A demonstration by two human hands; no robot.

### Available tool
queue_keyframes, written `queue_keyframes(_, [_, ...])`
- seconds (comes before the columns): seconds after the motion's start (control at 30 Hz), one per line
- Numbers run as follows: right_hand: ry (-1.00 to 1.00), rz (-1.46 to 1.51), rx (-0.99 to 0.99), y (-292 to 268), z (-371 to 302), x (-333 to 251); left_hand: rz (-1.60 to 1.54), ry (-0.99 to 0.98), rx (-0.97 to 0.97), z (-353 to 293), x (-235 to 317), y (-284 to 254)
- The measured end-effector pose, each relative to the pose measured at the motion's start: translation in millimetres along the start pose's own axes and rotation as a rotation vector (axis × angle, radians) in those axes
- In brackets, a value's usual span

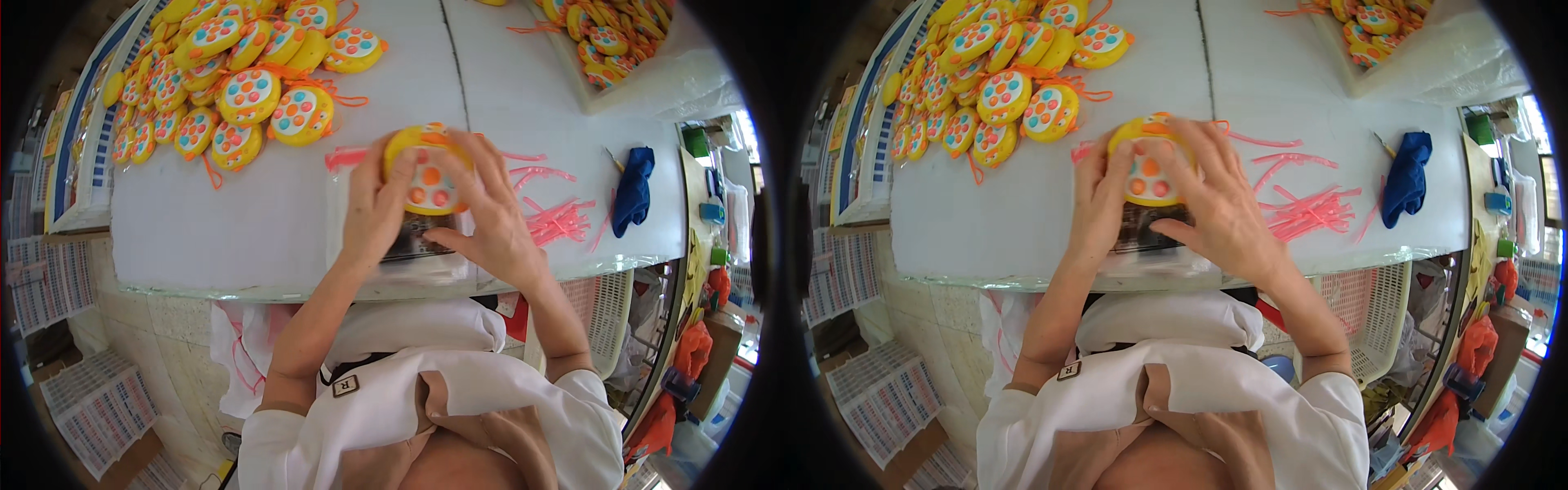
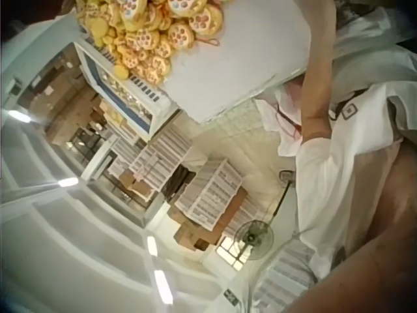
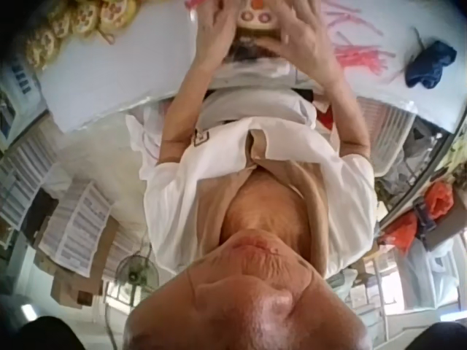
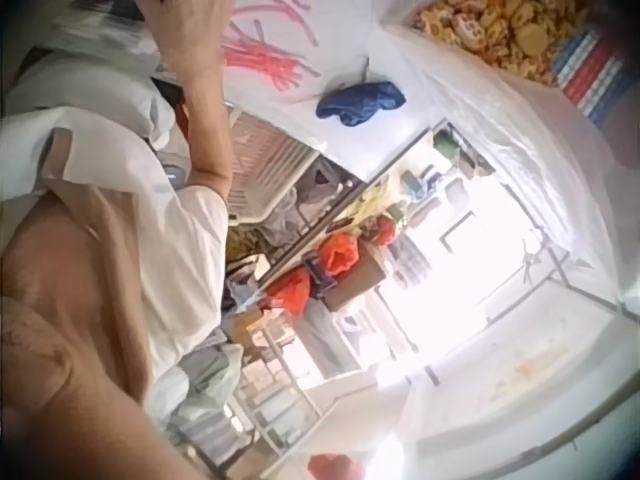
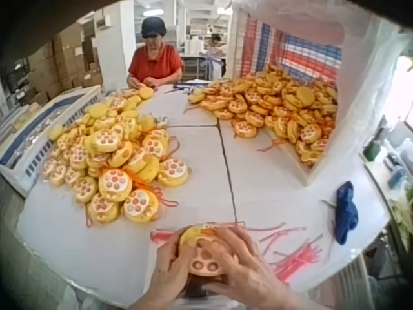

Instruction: The person packs handheld toys into adhesive plastic bags by inserting each toy, removing the protective seal strip, and closing the flap, then gathers the discarded strips from the table.

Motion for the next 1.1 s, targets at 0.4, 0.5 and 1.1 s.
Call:
queue_keyframes(0.4, [0.668,0.954,0.41,37,-24,81,0.959,0.616,0.274,-25,-18,-6])
queue_keyframes(0.5, [0.77,1.108,0.451,56,-40,82,1.098,0.571,0.208,-23,-32,-1])
queue_keyframes(1.1, [0.905,1.313,0.48,61,-64,55,1.024,0.676,0.211,-24,-35,0])
Point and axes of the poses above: each hand's wrist, its own z-axis towards the middle knuckle, its own y-axis out of the palm, x = y × z, the point moved 7 cm from there along z, towards the middle knuckle, and after that the axes turned 14 degrees about -y, right-handed, at the moved point
